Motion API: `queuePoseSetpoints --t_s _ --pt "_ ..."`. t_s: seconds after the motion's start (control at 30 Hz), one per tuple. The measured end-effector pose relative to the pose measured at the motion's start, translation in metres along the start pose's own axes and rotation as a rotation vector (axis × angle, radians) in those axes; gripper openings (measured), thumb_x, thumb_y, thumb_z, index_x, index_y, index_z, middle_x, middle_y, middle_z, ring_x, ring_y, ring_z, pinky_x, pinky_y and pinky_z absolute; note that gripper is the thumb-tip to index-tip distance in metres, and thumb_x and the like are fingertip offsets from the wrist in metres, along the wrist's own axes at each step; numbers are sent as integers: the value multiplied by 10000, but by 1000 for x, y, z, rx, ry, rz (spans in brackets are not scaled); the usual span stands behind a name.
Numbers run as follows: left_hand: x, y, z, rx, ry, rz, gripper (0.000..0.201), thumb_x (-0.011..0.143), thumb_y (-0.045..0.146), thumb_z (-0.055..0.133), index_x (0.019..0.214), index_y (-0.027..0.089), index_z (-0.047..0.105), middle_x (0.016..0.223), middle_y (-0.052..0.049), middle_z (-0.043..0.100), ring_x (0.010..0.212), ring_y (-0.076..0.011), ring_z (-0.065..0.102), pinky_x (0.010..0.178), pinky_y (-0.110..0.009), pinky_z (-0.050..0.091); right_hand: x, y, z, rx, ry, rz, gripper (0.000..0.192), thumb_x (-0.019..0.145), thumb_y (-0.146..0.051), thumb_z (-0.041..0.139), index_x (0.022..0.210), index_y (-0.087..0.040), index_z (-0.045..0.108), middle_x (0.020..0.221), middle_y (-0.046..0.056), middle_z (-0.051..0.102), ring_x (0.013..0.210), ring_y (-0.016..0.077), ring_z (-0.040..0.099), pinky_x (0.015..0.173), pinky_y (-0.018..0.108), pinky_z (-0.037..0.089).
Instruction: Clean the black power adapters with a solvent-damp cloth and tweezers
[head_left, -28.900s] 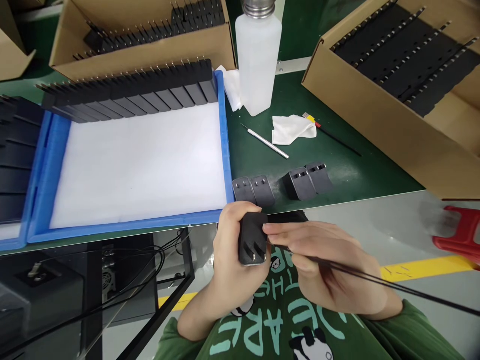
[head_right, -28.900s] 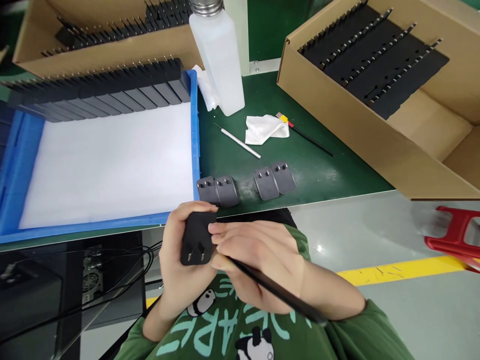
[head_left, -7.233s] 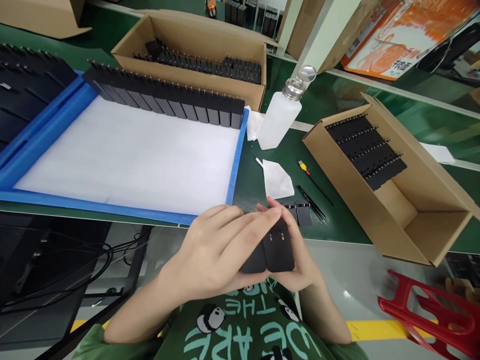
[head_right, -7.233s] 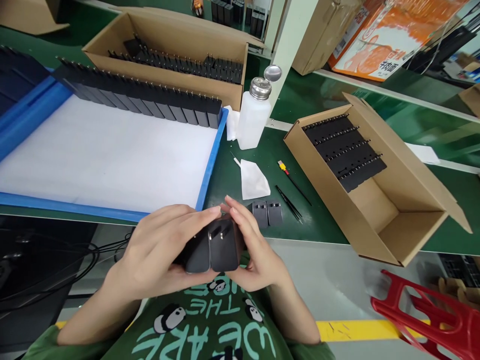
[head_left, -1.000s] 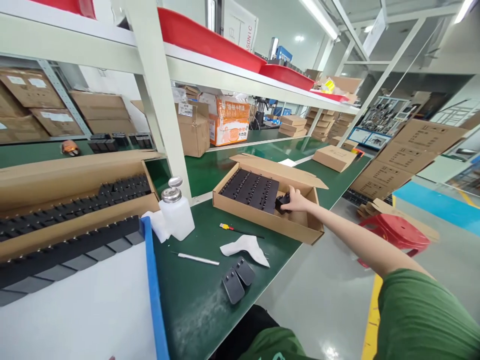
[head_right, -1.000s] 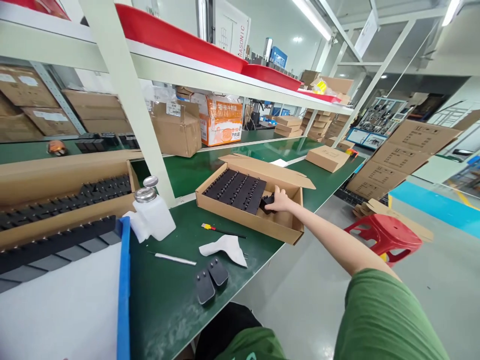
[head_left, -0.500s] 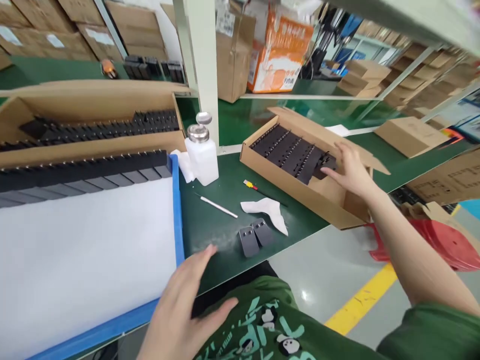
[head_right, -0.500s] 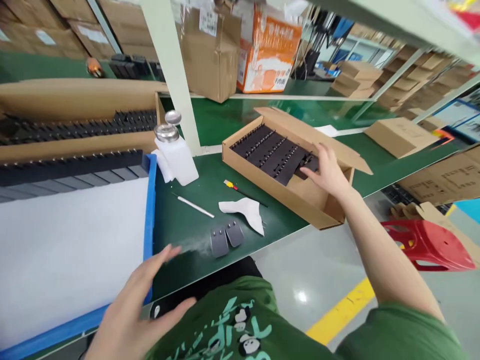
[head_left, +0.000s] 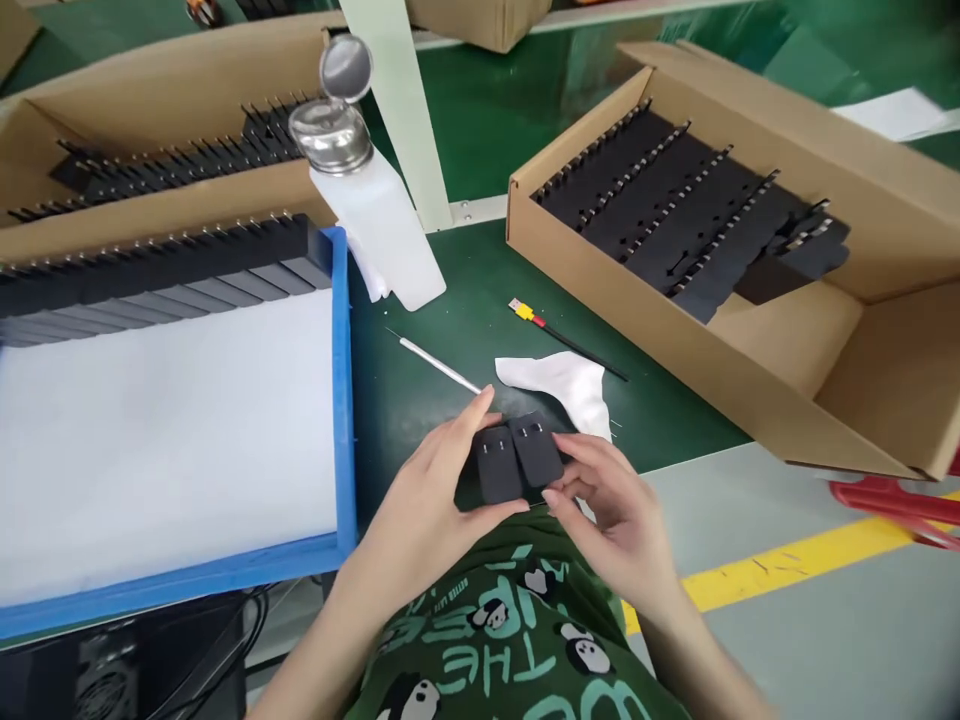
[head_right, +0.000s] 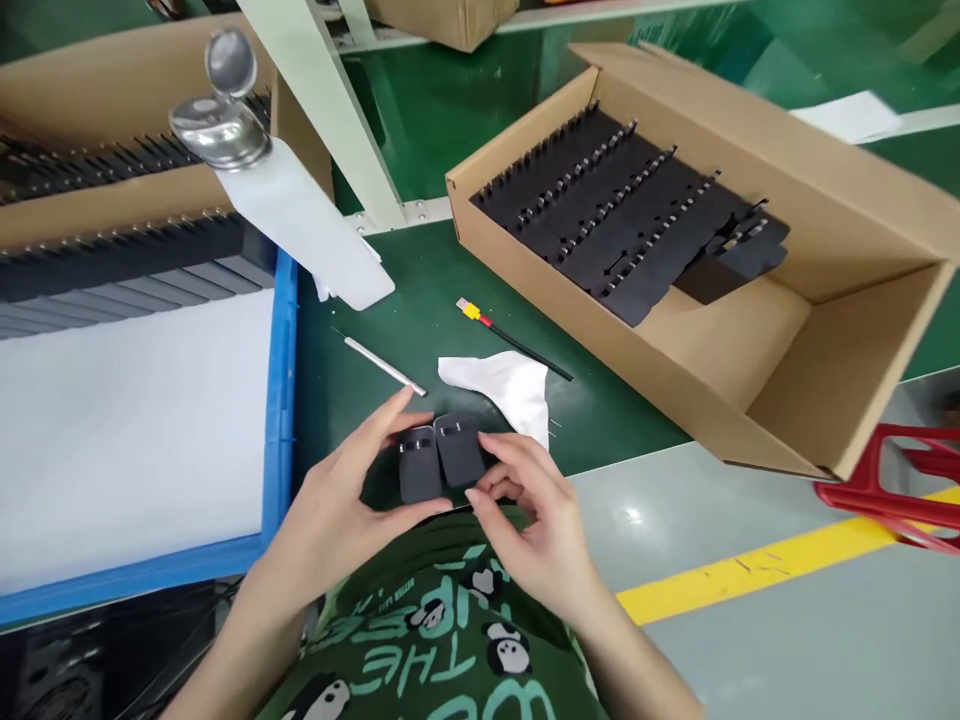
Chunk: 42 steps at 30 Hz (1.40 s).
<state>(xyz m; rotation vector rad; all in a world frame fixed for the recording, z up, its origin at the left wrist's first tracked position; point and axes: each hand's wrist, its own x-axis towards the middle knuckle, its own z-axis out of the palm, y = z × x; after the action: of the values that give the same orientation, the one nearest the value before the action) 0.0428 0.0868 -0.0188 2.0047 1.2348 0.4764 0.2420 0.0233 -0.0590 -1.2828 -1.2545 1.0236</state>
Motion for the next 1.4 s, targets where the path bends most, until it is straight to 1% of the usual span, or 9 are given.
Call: queuePoseSetpoints --t_s 0.13,0.3,0.43,0.57,0.7,0.87,0.97,1.17,1.4 --pt "7 5 0 61 -7 56 974 811 325 806 1567 368 194 1382 -55 619 1255 -238 609 1023 -366 527 -10 -1 3 -13 27 -39 471 909 -93 612 1326 -313 617 1137 92 593 866 172 679 697 317 650" --pt "19 9 13 54 29 120 730 767 342 840 1381 270 452 1286 -57 663 1192 -231 629 1032 -372 515 -6 -3 -10 -146 66 -103 443 911 -75 587 1296 -289 623 1275 104 603 925 195 672 764 371 621" --pt "12 7 12 27 105 159 597 763 341 845 1263 241 534 1160 -43 697 1084 -203 661 976 -330 540 22 -1 -26 -654 303 -313 375 869 -172 701 1235 -231 642 1134 109 645 970 249 625 805 423 551" --pt "-12 -4 -4 23 174 78 653 795 365 817 1356 289 491 1266 -55 674 1136 -214 667 966 -326 553 52 3 -32 -1056 250 -381 338 874 -361 723 1153 -177 670 1037 129 582 923 270 551 817 460 502" --pt "-31 -19 -14 -73 214 -19 715 781 387 828 1392 356 457 1316 -30 661 1176 -217 667 1004 -345 550 65 1 -34 -977 218 -381 64 918 -254 641 893 -219 688 1016 87 597 927 242 552 821 406 487" --pt "-29 -23 -14 -85 126 -135 629 823 371 772 1373 353 466 1362 -30 628 1227 -238 629 1030 -411 542 61 -3 -46 -980 177 -266 434 846 -580 691 1075 -212 673 1085 101 650 982 285 596 838 427 497" --pt "-28 -20 -13 -53 96 -77 507 881 332 684 1344 319 477 1348 -39 629 1245 -246 604 1048 -444 529 58 0 -49 -956 289 -94 541 793 -715 654 939 -200 724 967 117 667 932 312 597 827 464 479" --pt "-37 -24 -3 37 75 -73 787 836 316 747 1477 331 291 1478 -64 527 1367 -297 508 1094 -525 498 68 10 -40 -832 280 20 441 808 -647 626 753 -216 704 809 87 699 775 262 608 730 418 496" --pt "-32 -29 0 20 97 -53 587 860 198 706 1350 328 410 1365 -35 607 1263 -264 597 1025 -452 559 70 -2 -36 -739 357 42 342 933 -546 493 911 -224 604 907 73 695 783 212 621 694 344 490"
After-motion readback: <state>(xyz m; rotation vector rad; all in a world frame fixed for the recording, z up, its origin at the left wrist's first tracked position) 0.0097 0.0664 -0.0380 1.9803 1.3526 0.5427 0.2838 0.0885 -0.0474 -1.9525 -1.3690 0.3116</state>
